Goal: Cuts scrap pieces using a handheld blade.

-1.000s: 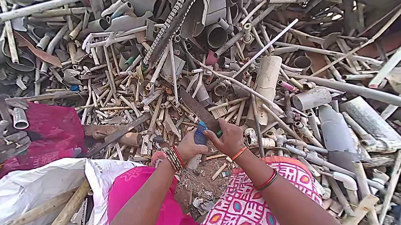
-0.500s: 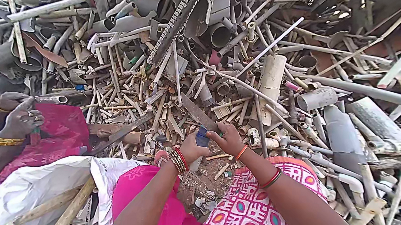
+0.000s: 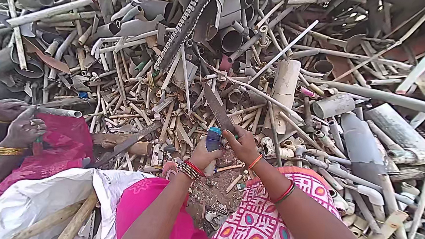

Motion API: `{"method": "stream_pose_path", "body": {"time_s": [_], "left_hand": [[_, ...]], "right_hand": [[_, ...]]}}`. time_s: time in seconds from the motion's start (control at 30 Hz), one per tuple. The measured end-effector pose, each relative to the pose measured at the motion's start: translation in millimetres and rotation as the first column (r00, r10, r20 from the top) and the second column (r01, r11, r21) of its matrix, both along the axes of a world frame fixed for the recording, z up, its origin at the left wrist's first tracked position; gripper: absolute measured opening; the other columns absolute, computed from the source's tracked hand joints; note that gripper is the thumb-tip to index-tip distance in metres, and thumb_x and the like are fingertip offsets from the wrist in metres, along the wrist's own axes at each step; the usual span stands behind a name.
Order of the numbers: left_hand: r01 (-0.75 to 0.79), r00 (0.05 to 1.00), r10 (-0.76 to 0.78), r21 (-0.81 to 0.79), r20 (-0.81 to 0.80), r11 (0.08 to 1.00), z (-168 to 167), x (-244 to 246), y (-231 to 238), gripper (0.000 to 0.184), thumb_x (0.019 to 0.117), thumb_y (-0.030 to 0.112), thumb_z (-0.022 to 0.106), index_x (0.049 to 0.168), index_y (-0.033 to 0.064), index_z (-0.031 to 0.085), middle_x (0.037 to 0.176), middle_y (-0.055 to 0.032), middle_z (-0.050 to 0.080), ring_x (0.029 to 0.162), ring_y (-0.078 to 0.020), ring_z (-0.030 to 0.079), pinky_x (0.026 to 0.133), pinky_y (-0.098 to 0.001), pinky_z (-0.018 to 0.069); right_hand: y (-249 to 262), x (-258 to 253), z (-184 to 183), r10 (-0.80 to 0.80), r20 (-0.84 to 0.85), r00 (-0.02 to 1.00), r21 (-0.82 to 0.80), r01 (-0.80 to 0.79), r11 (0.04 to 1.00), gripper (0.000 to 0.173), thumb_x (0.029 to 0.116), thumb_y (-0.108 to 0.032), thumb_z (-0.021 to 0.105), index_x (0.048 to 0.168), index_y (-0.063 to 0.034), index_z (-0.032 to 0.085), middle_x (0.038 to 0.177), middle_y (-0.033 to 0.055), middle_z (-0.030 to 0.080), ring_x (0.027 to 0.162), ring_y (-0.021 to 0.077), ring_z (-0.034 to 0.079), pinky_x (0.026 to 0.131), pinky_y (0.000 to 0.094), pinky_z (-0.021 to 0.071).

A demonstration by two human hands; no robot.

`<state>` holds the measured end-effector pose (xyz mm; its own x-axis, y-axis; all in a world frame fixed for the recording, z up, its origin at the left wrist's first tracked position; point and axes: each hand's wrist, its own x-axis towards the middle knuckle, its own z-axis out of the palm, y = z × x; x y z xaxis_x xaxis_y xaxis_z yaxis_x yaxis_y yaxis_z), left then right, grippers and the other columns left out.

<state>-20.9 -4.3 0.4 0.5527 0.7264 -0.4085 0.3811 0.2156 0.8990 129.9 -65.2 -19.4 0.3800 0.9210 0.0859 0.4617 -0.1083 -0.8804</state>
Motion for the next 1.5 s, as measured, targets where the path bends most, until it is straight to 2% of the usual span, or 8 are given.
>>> {"method": "stream_pose_path", "body": {"time_s": [0.17, 0.3, 0.47, 0.8, 1.13, 1.23, 1.37, 1.5], "left_hand": [[-0.007, 0.989, 0.014, -0.044, 0.149, 0.999, -5.8, 3.1, -5.4, 0.051, 0.0871, 0.004, 0.062, 0.134, -0.006, 0.045, 0.1, -0.0087, 0.061, 0.08, -0.009, 0.064, 0.074, -0.0261, 0.0567], [-0.065, 0.98, 0.064, 0.002, 0.191, 0.998, -8.6, 2.8, -6.8, 0.055, 0.0825, 0.001, 0.067, 0.132, -0.0073, 0.045, 0.1, -0.0086, 0.062, 0.085, -0.0074, 0.066, 0.079, -0.0242, 0.0566], [-0.091, 0.984, 0.068, 0.136, 0.166, 0.986, -18.8, 5.0, -10.4, 0.062, 0.079, 0.005, 0.073, 0.132, -0.0096, 0.045, 0.102, -0.0115, 0.063, 0.09, -0.008, 0.065, 0.083, -0.0249, 0.0552], [-0.066, 0.992, 0.024, 0.339, 0.128, 0.938, -18.5, 3.6, -14.5, 0.069, 0.0785, 0.009, 0.074, 0.135, -0.0155, 0.042, 0.108, -0.0177, 0.063, 0.096, -0.01, 0.064, 0.087, -0.0246, 0.0525], [0.097, 0.995, -0.075, 0.512, -0.064, 0.853, -20.2, 2.1, -10.8, 0.069, 0.0767, 0.02, 0.078, 0.128, -0.0151, 0.048, 0.103, -0.0213, 0.067, 0.1, -0.0229, 0.067, 0.092, -0.0393, 0.0528], [-0.084, 0.994, 0.04, 0.452, 0.106, 0.888, -24.3, 12.0, -19.1, 0.065, 0.0732, 0.013, 0.077, 0.126, -0.015, 0.05, 0.099, -0.0147, 0.066, 0.092, -0.0091, 0.065, 0.086, -0.0261, 0.0533], [-0.145, 0.969, 0.092, 0.226, 0.228, 0.963, -18.0, 17.1, -18.4, 0.062, 0.0715, 0.009, 0.076, 0.125, -0.0091, 0.05, 0.095, -0.0067, 0.063, 0.083, -0.0028, 0.064, 0.078, -0.021, 0.055], [-0.119, 0.958, 0.085, 0.111, 0.273, 0.987, -12.7, 9.8, -11.4, 0.065, 0.0664, 0.006, 0.077, 0.124, -0.0043, 0.048, 0.092, -0.0022, 0.064, 0.081, -0.002, 0.066, 0.077, -0.0205, 0.0571]], "right_hand": [[1.7, 2.7, 2.6, 0.009, 0.128, 0.992, 0.013, -0.011, 1.0, 0.046, 0.0977, -0.041, 0.063, 0.101, 0.0053, 0.064, 0.074, 0.0141, 0.062, 0.07, 0.0293, 0.064, 0.065, 0.0514, 0.0486], [-1.5, -1.0, 2.0, -0.03, 0.263, 0.964, 0.106, 0.002, 0.994, 0.06, 0.0878, -0.052, 0.069, 0.096, 0.008, 0.065, 0.073, 0.0164, 0.064, 0.068, 0.0327, 0.066, 0.061, 0.0525, 0.0495], [-5.3, -15.5, 7.6, -0.081, 0.315, 0.946, 0.064, 0.063, 0.996, 0.066, 0.0851, -0.057, 0.071, 0.099, 0.0072, 0.066, 0.076, 0.0188, 0.066, 0.071, 0.0373, 0.068, 0.061, 0.0551, 0.0502], [-7.1, -23.4, 17.6, -0.068, 0.348, 0.935, -0.054, 0.092, 0.994, 0.067, 0.0896, -0.059, 0.067, 0.1, 0.0071, 0.064, 0.075, 0.0194, 0.066, 0.075, 0.0399, 0.069, 0.064, 0.0565, 0.0504], [-13.0, -25.1, 15.6, -0.045, 0.547, 0.836, 0.033, 0.033, 0.999, 0.058, 0.0965, -0.052, 0.059, 0.088, 0.0047, 0.067, 0.064, 0.0165, 0.064, 0.063, 0.038, 0.069, 0.054, 0.0514, 0.0498], [-9.9, -21.5, 11.5, -0.102, 0.549, 0.829, 0.159, 0.016, 0.987, 0.054, 0.0957, -0.048, 0.062, 0.085, 0.0046, 0.067, 0.062, 0.016, 0.062, 0.059, 0.0362, 0.068, 0.051, 0.0499, 0.0491], [-4.2, -8.7, -1.5, -0.259, 0.403, 0.878, 0.414, 0.078, 0.907, 0.061, 0.0854, -0.056, 0.065, 0.081, 0.0046, 0.064, 0.059, 0.0113, 0.058, 0.051, 0.0259, 0.061, 0.045, 0.0423, 0.0451], [-4.5, 0.9, -1.0, -0.216, 0.455, 0.864, 0.382, 0.03, 0.924, 0.068, 0.0802, -0.064, 0.066, 0.081, 0.0042, 0.062, 0.059, 0.0113, 0.057, 0.05, 0.0267, 0.059, 0.045, 0.0431, 0.0443]]}}
